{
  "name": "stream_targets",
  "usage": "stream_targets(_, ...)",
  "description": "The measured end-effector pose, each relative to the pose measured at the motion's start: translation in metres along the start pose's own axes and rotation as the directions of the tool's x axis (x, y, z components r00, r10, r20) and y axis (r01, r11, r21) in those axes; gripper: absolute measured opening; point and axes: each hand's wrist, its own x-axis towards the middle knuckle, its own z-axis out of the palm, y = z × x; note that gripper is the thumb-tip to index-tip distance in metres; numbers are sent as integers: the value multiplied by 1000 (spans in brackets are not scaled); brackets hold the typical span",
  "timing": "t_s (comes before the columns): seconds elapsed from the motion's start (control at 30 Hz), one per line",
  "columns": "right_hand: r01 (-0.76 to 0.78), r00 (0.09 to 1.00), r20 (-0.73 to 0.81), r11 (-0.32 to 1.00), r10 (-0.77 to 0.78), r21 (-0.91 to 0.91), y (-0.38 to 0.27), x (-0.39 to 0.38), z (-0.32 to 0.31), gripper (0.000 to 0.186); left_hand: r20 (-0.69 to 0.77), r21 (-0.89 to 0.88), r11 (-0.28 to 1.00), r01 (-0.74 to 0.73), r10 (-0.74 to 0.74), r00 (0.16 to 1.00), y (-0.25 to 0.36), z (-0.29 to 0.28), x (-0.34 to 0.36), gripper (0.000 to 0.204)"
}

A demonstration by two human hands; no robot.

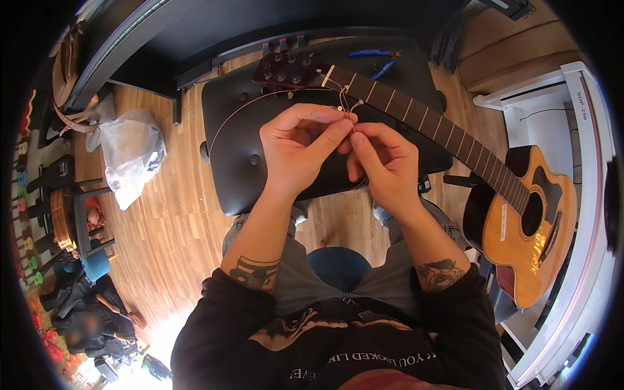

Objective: The person sits in a room with musical instruments and manipulates a small bundle of thin wires. They untangle the wires, separate individual strands, and twist them together with their fingers. The person handles the wires repeatedly, attempting to organize or connect them.

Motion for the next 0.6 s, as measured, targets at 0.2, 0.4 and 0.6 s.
stream_targets(0.2, 2, 1000, -18, 1000, -1, 12, -5, 0, 2, 18, -30, 24, 1000, 15, -14, 999, 3, 0, 0, 16)
stream_targets(0.4, 17, 1000, -12, 999, -16, 45, -6, -4, 5, 17, -43, 13, 997, 80, -79, 996, 10, 4, -6, 15)
stream_targets(0.6, -19, 1000, 5, 991, 18, 129, -6, -5, 8, 17, -31, 20, 998, 55, -55, 998, 10, 1, -8, 15)
